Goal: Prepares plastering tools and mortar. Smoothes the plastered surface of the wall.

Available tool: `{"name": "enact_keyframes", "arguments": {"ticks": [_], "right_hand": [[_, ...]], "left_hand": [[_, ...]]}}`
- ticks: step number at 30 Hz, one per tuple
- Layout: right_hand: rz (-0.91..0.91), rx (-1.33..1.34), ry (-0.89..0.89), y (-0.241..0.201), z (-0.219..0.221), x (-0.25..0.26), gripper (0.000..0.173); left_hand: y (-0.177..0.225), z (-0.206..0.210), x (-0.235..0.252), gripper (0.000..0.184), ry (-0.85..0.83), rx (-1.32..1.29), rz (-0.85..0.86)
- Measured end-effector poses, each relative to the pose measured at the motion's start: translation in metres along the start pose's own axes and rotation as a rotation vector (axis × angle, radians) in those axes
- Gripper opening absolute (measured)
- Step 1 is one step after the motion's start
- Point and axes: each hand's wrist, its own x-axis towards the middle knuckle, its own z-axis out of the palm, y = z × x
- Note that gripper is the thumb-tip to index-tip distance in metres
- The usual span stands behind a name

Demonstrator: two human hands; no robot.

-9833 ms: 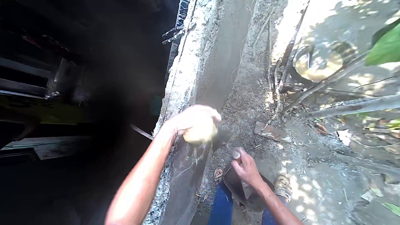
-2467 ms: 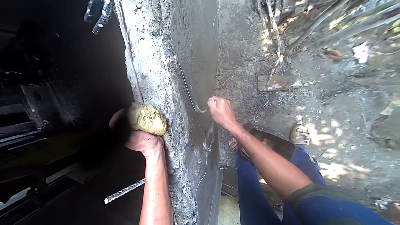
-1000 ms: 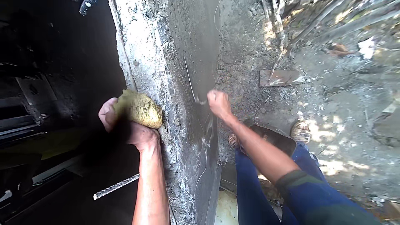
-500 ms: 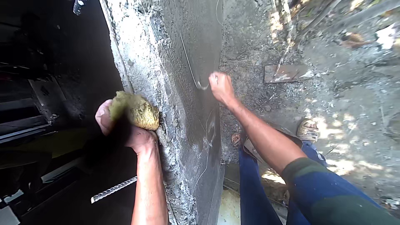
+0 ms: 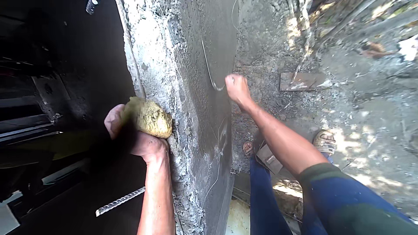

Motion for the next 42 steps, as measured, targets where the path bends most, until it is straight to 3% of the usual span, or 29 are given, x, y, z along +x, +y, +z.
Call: {"name": "enact_keyframes", "arguments": {"ticks": [3, 8, 10, 14, 16, 21, 23, 25, 30, 35, 37, 40, 42], "right_hand": [[0.0, 0.023, 0.043, -0.011, -0.006, 0.046, 0.047], [0.012, 0.005, -0.005, 0.01, 0.0, -0.011, 0.044], [0.03, 0.004, -0.005, 0.002, -0.002, 0.013, 0.048], [0.066, 0.051, 0.012, -0.006, -0.009, 0.081, 0.054], [0.018, 0.049, -0.009, 0.008, -0.011, 0.056, 0.055], [-0.061, 0.014, -0.053, 0.025, 0.023, -0.118, 0.053], [-0.092, 0.002, 0.016, 0.021, 0.037, -0.148, 0.046], [-0.157, -0.009, 0.084, 0.015, 0.042, -0.139, 0.045], [-0.222, -0.052, 0.168, -0.021, 0.013, -0.055, 0.047], [-0.188, -0.071, 0.081, 0.0, 0.014, -0.118, 0.046], [-0.167, -0.089, 0.107, 0.002, 0.018, -0.101, 0.047], [-0.166, -0.068, 0.182, -0.021, 0.013, -0.034, 0.048], [-0.176, -0.019, 0.192, -0.023, 0.012, -0.036, 0.046]], "left_hand": [[0.001, -0.003, -0.003, 0.031, -0.01, 0.029, 0.01], [0.002, -0.001, -0.003, 0.036, 0.008, 0.009, -0.005], [0.002, -0.005, -0.004, 0.039, -0.039, -0.01, -0.004], [0.001, 0.003, 0.001, 0.033, 0.042, -0.05, 0.001], [0.002, 0.005, 0.003, 0.035, 0.026, -0.068, 0.008], [0.004, 0.003, 0.002, 0.033, 0.034, -0.061, -0.025], [0.004, 0.004, 0.002, 0.033, 0.035, -0.052, -0.019], [0.005, 0.004, 0.003, 0.033, 0.043, -0.047, -0.022], [0.004, 0.002, 0.002, 0.033, 0.045, -0.07, -0.024], [0.006, 0.001, 0.003, 0.033, 0.04, -0.094, -0.045], [0.007, 0.001, 0.003, 0.032, 0.038, -0.087, -0.047], [0.003, 0.001, 0.002, 0.033, 0.043, -0.059, -0.014], [0.002, 0.0, 0.001, 0.033, 0.038, -0.048, 0.0]]}}
